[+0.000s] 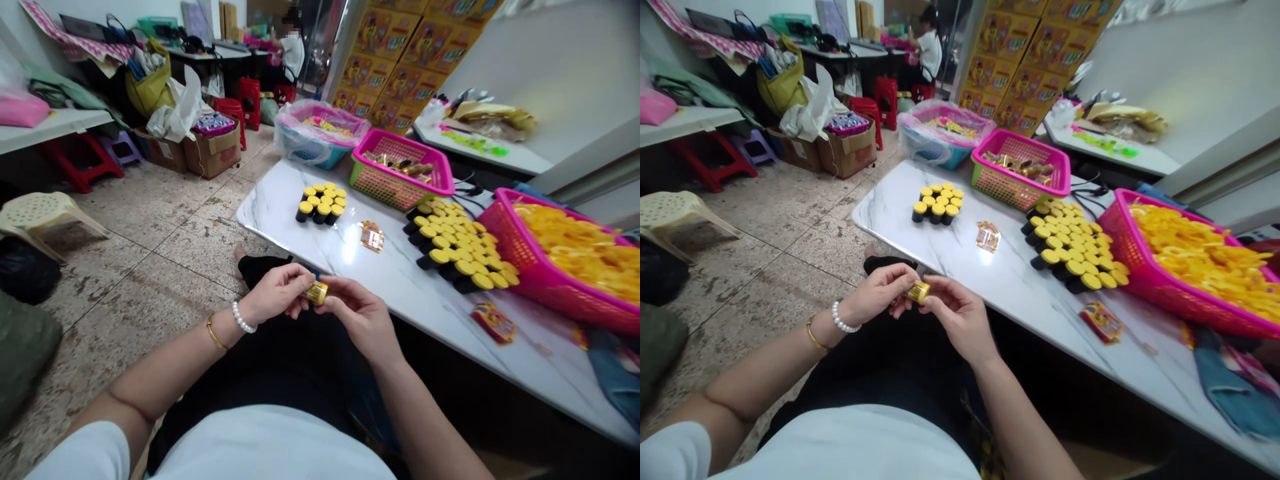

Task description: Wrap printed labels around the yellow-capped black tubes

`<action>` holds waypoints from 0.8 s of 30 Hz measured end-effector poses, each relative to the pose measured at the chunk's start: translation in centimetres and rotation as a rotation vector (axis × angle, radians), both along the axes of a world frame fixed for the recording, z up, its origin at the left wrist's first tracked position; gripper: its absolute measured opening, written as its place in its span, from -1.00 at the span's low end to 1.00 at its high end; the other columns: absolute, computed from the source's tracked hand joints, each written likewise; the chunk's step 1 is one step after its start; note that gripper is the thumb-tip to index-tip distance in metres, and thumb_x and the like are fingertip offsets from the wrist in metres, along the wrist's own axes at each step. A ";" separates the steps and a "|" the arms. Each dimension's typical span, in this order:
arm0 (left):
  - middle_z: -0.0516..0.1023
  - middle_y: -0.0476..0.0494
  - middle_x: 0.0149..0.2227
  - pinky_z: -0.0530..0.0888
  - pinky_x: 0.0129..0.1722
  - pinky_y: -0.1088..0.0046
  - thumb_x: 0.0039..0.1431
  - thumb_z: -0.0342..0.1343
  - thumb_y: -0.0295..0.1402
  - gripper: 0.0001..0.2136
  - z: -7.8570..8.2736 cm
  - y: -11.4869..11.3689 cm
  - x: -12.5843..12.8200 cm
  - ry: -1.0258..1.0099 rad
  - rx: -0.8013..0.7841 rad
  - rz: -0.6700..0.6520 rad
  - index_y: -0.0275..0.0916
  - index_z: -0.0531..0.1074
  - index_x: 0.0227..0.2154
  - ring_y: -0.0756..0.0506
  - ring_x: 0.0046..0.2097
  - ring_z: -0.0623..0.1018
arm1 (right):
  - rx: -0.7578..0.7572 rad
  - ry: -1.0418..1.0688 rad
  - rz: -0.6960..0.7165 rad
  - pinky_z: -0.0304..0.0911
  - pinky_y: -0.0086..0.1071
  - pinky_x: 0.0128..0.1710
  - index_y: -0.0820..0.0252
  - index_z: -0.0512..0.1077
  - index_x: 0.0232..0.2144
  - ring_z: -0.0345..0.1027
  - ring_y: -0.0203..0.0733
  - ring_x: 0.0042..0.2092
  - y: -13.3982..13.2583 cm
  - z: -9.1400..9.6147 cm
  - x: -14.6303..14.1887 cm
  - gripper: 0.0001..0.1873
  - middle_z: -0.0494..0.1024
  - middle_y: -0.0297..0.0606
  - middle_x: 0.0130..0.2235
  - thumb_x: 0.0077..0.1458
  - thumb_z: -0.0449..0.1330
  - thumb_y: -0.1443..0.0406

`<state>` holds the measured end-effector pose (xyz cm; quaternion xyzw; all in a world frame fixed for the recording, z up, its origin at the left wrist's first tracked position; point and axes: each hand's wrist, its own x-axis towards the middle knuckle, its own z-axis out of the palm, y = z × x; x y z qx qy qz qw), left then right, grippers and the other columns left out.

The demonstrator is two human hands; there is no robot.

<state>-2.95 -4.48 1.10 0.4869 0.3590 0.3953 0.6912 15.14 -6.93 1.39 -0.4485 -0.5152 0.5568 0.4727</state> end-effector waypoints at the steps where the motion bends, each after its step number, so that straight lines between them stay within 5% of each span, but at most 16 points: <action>1: 0.45 0.01 -0.64 0.24 -0.72 0.62 0.07 0.21 0.08 -0.56 0.5 0.6 0.3 -0.012 -0.012 -0.012 -0.26 0.38 -0.39 0.09 -0.71 0.36 | 0.033 0.002 0.005 0.57 -0.28 -0.33 0.09 0.60 -0.18 0.54 -0.24 -0.39 0.6 0.7 0.3 -0.65 0.65 -0.30 -0.26 -0.06 0.45 0.19; 8: 0.46 0.02 -0.68 0.21 -0.79 0.65 -0.03 0.25 0.16 -0.48 3.3 4.7 2.1 -0.155 -0.044 -0.212 -0.27 0.35 -0.42 0.08 -0.75 0.35 | 0.184 0.160 -0.102 0.54 -0.37 -0.50 0.06 0.62 -0.40 0.51 -0.29 -0.48 4.1 2.4 1.5 -0.84 0.55 -0.37 -0.31 -0.12 0.48 0.29; 14: 0.43 -0.02 -0.72 0.12 -0.85 0.62 -0.07 0.22 0.22 -0.42 3.4 6.2 3.7 -0.158 -0.170 -0.205 -0.33 0.41 -0.54 0.07 -0.79 0.33 | 0.296 0.057 -0.137 0.60 -0.31 -0.43 0.02 0.65 -0.36 0.52 -0.26 -0.39 5.2 2.6 1.8 -0.85 0.49 -0.32 -0.25 -0.07 0.45 0.32; 19: 0.38 0.02 -0.76 0.12 -0.83 0.62 0.06 0.27 0.02 -0.54 2.7 7.4 4.9 -0.293 -0.393 -0.112 -0.34 0.39 -0.58 0.11 -0.81 0.25 | 0.311 -0.001 -0.188 0.61 -0.28 -0.45 0.07 0.64 -0.41 0.52 -0.24 -0.39 5.8 2.2 2.2 -0.90 0.49 -0.31 -0.27 -0.08 0.45 0.28; 24: 0.55 -0.09 -0.60 0.30 -0.72 0.64 0.21 0.18 -0.08 -0.64 2.3 7.6 5.5 -0.406 -0.556 -0.066 -0.36 0.46 -0.26 0.07 -0.69 0.42 | 0.365 -0.218 -0.414 0.58 -0.27 -0.44 0.15 0.60 -0.34 0.52 -0.24 -0.46 12.1 5.8 4.8 -0.79 0.56 -0.28 -0.29 -0.07 0.44 0.22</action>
